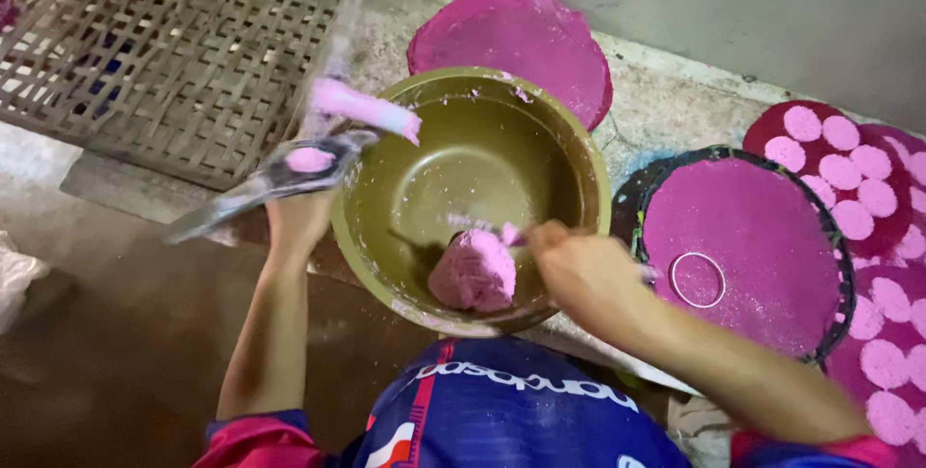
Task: The person loads pink paste into a handheld extruder press and squeezes it to deposit round discs onto round mesh trays. They fill a tray with discs, move the finished tray aside, and continue extruding more discs onto the next tray.
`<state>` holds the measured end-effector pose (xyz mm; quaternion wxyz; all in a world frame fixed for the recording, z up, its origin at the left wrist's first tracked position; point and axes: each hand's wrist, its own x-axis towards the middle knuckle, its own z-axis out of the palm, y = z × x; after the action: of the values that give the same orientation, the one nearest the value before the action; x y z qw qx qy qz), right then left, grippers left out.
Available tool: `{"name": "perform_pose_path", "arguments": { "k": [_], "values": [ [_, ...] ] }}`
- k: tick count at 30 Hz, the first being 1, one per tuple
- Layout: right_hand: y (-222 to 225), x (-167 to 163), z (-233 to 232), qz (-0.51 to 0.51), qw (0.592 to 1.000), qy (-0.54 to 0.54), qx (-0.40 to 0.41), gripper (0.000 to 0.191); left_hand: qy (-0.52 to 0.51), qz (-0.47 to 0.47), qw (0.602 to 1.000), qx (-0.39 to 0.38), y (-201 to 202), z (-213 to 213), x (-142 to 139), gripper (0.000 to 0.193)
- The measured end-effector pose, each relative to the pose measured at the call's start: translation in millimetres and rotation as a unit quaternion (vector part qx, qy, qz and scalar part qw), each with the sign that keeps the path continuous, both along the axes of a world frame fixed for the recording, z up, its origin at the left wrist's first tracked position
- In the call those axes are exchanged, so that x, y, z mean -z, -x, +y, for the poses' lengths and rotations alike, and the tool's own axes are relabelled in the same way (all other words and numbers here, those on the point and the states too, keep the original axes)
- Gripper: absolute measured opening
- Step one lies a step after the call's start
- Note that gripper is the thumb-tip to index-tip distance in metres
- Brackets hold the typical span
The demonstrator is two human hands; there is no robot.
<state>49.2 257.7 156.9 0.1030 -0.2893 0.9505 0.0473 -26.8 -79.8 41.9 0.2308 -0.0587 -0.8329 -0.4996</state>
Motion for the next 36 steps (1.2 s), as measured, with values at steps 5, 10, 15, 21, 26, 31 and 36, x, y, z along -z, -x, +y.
{"name": "perform_pose_path", "arguments": {
  "k": [5, 10, 15, 21, 26, 31, 36],
  "values": [
    [33.1, 59.5, -5.6, -0.188, 0.958, 0.216, -0.004, 0.053, -0.386, -0.318, 0.866, -0.019, -12.2, 20.0, 23.1, 0.026],
    [49.2, 70.7, 1.8, -0.29, 0.509, 0.81, -0.008, 0.105, -0.548, -0.371, 0.641, 0.39, -52.9, 105.1, 40.6, 0.042],
    [35.2, 32.1, 12.5, -0.327, 0.408, 0.853, -0.003, 0.104, -0.375, -0.489, 0.688, 0.383, -70.7, 144.9, 36.4, 0.045],
    [27.3, -20.8, 49.5, 0.022, 0.711, 0.658, -0.246, 0.062, 0.11, -0.281, 0.879, 0.37, -53.7, 114.4, -32.4, 0.019],
    [5.6, -39.2, 44.5, 0.142, 0.852, 0.439, -0.246, 0.046, -0.015, -0.184, 0.919, 0.349, -62.4, 107.0, -67.8, 0.046],
    [-14.5, -27.4, 30.0, 0.15, 0.846, 0.448, -0.246, 0.044, -0.071, -0.213, 0.881, 0.418, -66.2, 110.7, -49.1, 0.05],
    [-27.1, 11.7, 17.5, 0.103, 0.828, 0.507, -0.217, 0.044, -0.069, -0.284, 0.823, 0.487, -82.6, 108.3, -26.4, 0.053]
  ]
}}
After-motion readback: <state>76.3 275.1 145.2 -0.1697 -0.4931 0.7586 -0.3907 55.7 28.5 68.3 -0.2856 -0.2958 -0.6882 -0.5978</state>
